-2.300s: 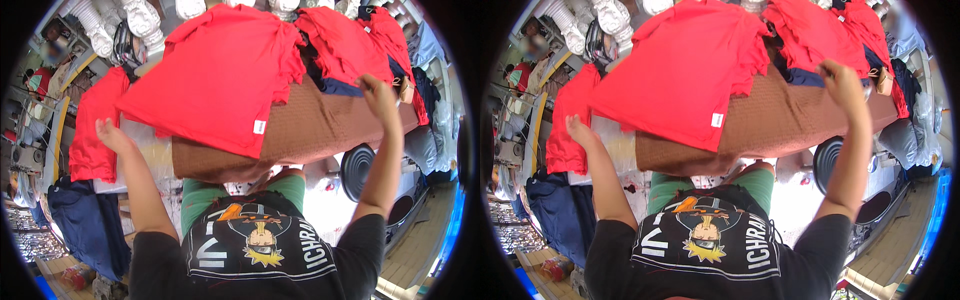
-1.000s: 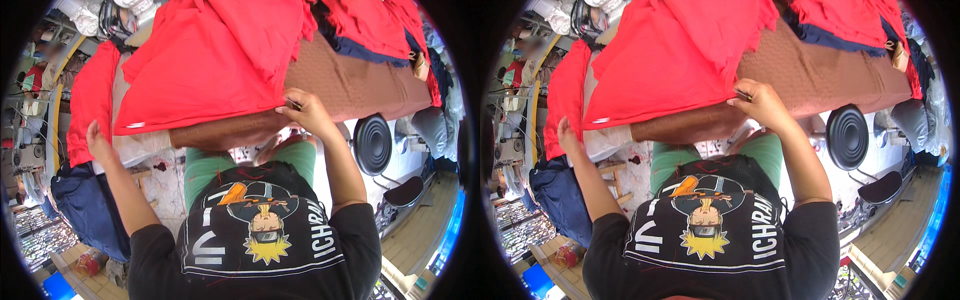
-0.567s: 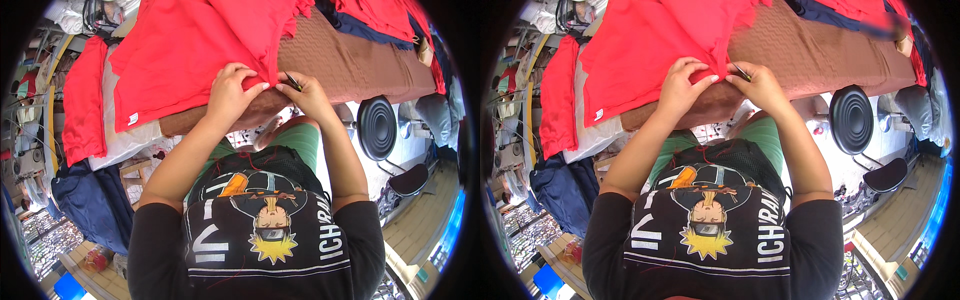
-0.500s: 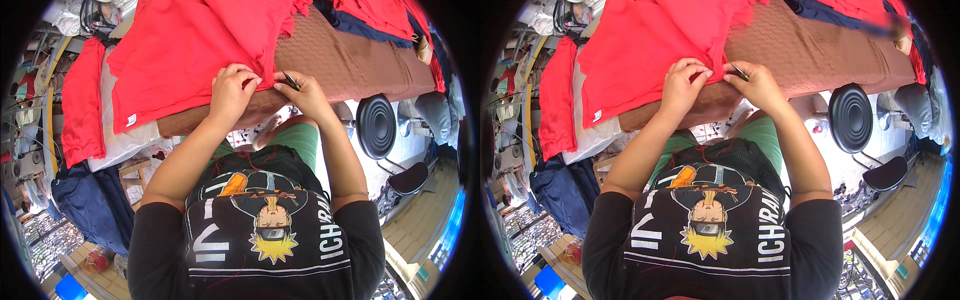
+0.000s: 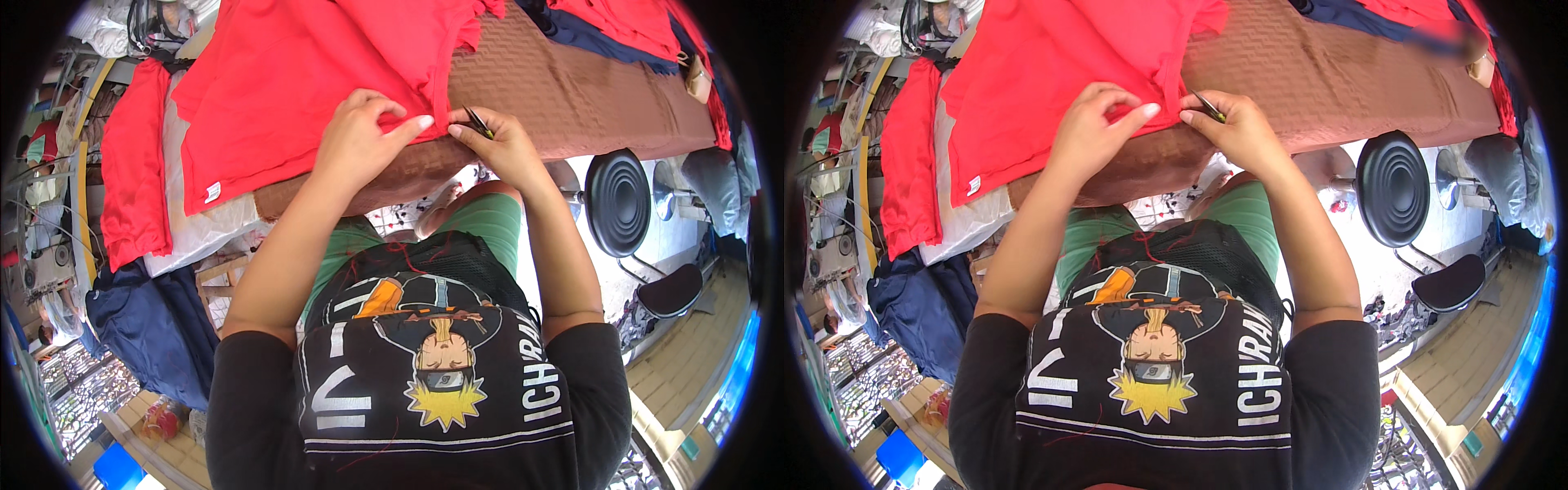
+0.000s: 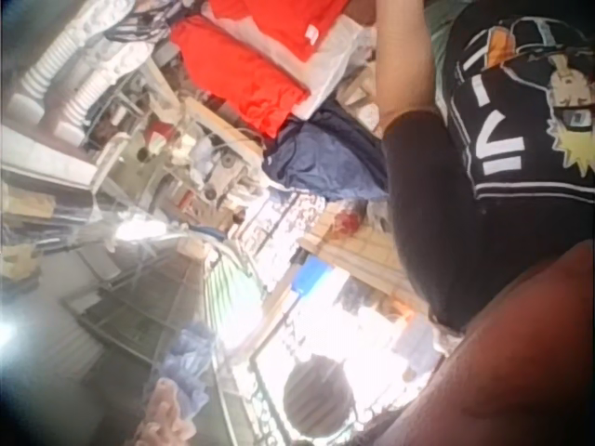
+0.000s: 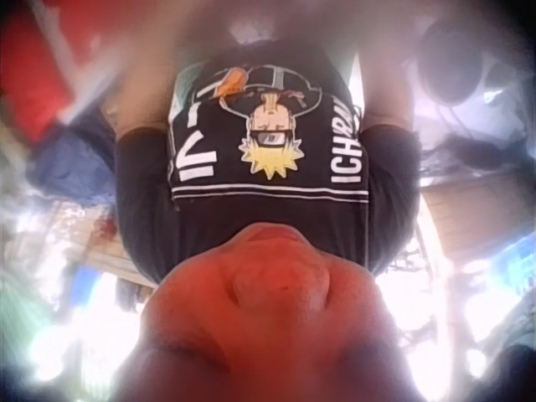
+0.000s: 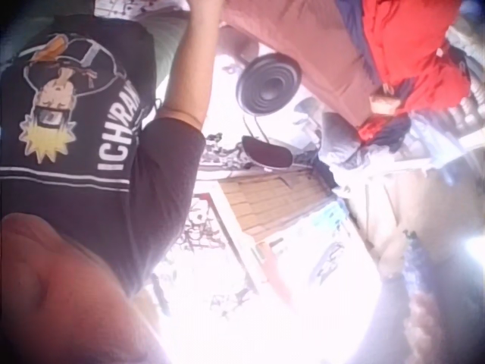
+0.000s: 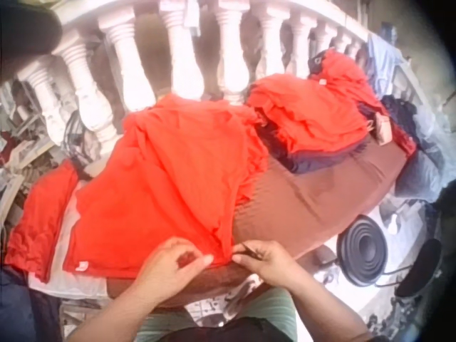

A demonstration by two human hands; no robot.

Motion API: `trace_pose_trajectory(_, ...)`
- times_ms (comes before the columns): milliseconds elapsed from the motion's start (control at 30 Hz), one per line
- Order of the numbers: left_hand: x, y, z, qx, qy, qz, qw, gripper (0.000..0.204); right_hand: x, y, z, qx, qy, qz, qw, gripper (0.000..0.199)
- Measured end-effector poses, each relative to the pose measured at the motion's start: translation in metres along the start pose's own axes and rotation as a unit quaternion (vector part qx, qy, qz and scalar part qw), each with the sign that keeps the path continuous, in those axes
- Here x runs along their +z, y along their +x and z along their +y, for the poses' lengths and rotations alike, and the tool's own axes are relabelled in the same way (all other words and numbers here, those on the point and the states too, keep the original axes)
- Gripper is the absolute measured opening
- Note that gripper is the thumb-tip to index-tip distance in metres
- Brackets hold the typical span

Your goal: The person trims loose threads from a red t-shirt using small shears, spreading and smoothing the fabric on a work surface to check different areas.

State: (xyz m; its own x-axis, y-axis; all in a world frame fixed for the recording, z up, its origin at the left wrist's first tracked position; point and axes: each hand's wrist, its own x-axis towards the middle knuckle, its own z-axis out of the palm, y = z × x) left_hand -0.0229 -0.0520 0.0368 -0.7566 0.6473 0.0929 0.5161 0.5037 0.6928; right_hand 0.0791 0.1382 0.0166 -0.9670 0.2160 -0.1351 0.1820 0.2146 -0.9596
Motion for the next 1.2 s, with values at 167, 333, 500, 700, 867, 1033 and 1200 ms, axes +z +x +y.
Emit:
trace_pose_trajectory(167, 0.026, 0.003, -0.014, 0.045, -0.029, 0.055, 0.997, 0.027, 0.000, 0.000, 0.008, 0.006, 0.024, 0.011, 1.000, 0.020)
trace_pose_trajectory(333, -0.040, -0.045, 0.008, 0.024, -0.106, -0.116, 0.987, 0.023, -0.008, -0.005, -0.002, 0.082, 0.100, -0.011, 0.992, 0.017)
trace_pose_trajectory(500, -0.067, -0.078, 0.010, 0.087, 0.075, -0.376, 0.919, 0.018, -0.013, 0.000, 0.011, -0.008, 0.075, -0.007, 0.997, 0.019)
trace_pose_trajectory(700, -0.044, -0.052, 0.013, 0.017, -0.012, -0.164, 0.986, 0.020, -0.007, -0.002, 0.005, -0.012, -0.039, 0.025, 0.999, 0.030)
trace_pose_trajectory(867, 0.009, -0.037, 0.008, -0.003, 0.039, 0.049, 0.998, 0.026, 0.005, -0.019, -0.016, -0.071, -0.217, 0.137, 0.964, 0.038)
trace_pose_trajectory(1033, 0.039, -0.031, 0.009, 0.038, 0.110, 0.112, 0.987, 0.025, 0.014, -0.032, -0.020, -0.092, -0.213, 0.144, 0.962, 0.034)
trace_pose_trajectory(1200, 0.040, -0.034, 0.005, 0.063, 0.104, 0.101, 0.987, 0.018, 0.016, -0.036, -0.016, -0.155, -0.221, 0.140, 0.953, 0.030)
